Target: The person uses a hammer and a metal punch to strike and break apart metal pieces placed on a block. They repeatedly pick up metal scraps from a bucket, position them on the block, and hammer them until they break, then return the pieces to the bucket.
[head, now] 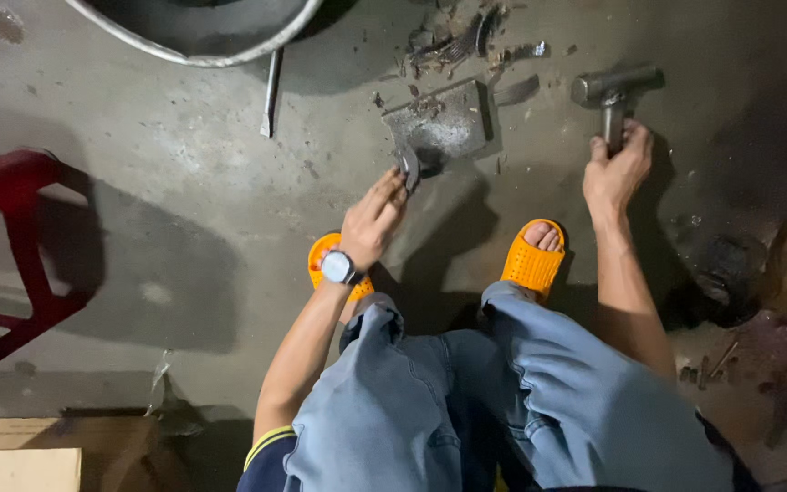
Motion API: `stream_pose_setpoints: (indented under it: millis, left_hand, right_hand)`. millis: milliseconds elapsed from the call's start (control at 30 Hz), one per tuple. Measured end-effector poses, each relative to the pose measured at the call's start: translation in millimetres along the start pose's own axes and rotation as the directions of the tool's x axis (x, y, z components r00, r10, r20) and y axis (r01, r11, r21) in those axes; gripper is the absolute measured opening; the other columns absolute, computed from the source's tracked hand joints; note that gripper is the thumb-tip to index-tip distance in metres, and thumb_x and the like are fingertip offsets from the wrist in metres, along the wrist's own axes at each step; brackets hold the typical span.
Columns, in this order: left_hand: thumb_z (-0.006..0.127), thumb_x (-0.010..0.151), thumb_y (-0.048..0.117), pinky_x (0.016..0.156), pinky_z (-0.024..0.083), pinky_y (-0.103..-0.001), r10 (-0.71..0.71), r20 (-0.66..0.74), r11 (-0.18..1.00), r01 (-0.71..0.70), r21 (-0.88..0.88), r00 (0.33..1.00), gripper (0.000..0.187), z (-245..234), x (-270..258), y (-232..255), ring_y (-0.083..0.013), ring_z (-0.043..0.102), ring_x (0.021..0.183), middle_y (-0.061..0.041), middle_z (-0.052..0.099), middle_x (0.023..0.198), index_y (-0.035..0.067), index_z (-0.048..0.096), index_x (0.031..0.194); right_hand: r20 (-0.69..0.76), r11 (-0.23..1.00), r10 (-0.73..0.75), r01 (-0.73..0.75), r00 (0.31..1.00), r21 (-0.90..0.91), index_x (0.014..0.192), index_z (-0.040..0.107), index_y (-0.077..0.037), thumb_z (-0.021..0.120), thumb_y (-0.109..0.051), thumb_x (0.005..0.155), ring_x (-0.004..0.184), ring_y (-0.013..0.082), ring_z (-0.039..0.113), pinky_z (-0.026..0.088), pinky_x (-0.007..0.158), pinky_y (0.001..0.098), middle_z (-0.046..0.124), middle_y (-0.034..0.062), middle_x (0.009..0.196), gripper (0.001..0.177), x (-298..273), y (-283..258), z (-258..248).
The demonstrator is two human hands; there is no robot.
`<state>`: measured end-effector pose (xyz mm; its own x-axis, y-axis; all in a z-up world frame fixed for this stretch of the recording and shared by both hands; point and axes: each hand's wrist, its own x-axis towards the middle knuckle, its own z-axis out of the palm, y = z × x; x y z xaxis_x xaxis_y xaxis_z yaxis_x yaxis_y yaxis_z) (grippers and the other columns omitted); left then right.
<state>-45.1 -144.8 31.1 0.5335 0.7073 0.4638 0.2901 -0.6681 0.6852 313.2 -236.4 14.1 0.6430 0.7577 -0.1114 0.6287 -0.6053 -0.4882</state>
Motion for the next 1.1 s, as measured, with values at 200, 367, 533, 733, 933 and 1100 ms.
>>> stream_pose_setpoints:
  millis: [200,367,533,733,933,1100]
  left_hand:
    - [0.066,0.092,0.004,0.1,0.04,-0.06,-0.089,0.105,0.982,0.069,0.175,0.99,0.023,27,-5,-16,-0.0506,0.05,0.122,-0.023,0.061,0.117,-0.004,0.061,0.113]
    - [0.075,0.087,0.025,0.089,0.037,-0.049,-0.286,0.086,0.93,0.255,0.264,0.954,0.049,38,-12,-11,-0.0375,0.047,0.106,-0.015,0.051,0.111,0.002,0.054,0.125]
    - [0.066,0.092,0.024,0.065,0.031,-0.04,-0.273,0.062,0.925,0.244,0.291,0.96,0.026,54,0,-24,-0.0261,0.039,0.078,-0.007,0.038,0.087,0.006,0.054,0.106]
    - [0.07,0.088,0.024,0.066,0.032,-0.036,-0.36,0.053,0.888,0.325,0.324,0.932,0.027,57,0,-25,-0.0244,0.04,0.078,-0.007,0.039,0.087,0.007,0.052,0.1]
    - [0.067,0.089,0.021,0.063,0.035,-0.04,-0.299,0.04,0.92,0.277,0.277,0.954,0.026,57,12,-28,-0.0293,0.041,0.076,-0.01,0.039,0.085,0.006,0.046,0.084]
    - [0.063,0.092,0.016,0.066,0.036,-0.038,-0.329,-0.005,0.926,0.324,0.194,0.944,0.021,59,10,-21,-0.0291,0.041,0.076,-0.009,0.038,0.084,0.004,0.047,0.085]
  right_hand:
    - [0.277,0.83,0.297,-0.39,0.914,0.399,0.143,0.026,-0.001,0.053,-0.024,0.108,0.081,0.0149,0.06,0.05,0.069,0.032,0.055,0.0069,0.098,0.05,-29,-30,-30]
    - [0.28,0.836,-0.031,-0.129,0.959,0.533,0.118,0.05,-0.008,0.055,-0.013,0.1,0.079,0.0212,0.056,0.044,0.067,0.0387,0.057,0.0114,0.092,0.019,-79,-67,-5]
    - [0.247,0.856,-0.379,0.237,0.892,0.458,0.119,0.063,-0.001,0.067,-0.014,0.095,0.06,0.027,0.062,0.044,0.048,0.0395,0.064,0.0206,0.074,0.027,-68,-119,10]
    - [-0.157,0.695,-0.587,0.594,0.794,0.406,0.093,0.067,0.007,0.07,-0.008,0.091,0.054,0.0307,0.061,0.049,0.051,0.0334,0.064,0.0179,0.069,0.015,-81,-112,35]
    - [0.152,0.766,-0.601,0.511,0.785,0.389,0.109,0.058,0.019,0.067,-0.009,0.094,0.081,0.0493,0.064,0.05,0.06,0.0523,0.063,0.0335,0.089,0.032,-52,-116,39]
    - [-0.25,0.557,-0.638,0.661,0.728,0.503,0.09,0.055,-0.009,0.054,-0.002,0.095,0.041,0.0177,0.048,0.04,0.04,0.0287,0.06,0.0041,0.058,0.008,-60,-149,2]
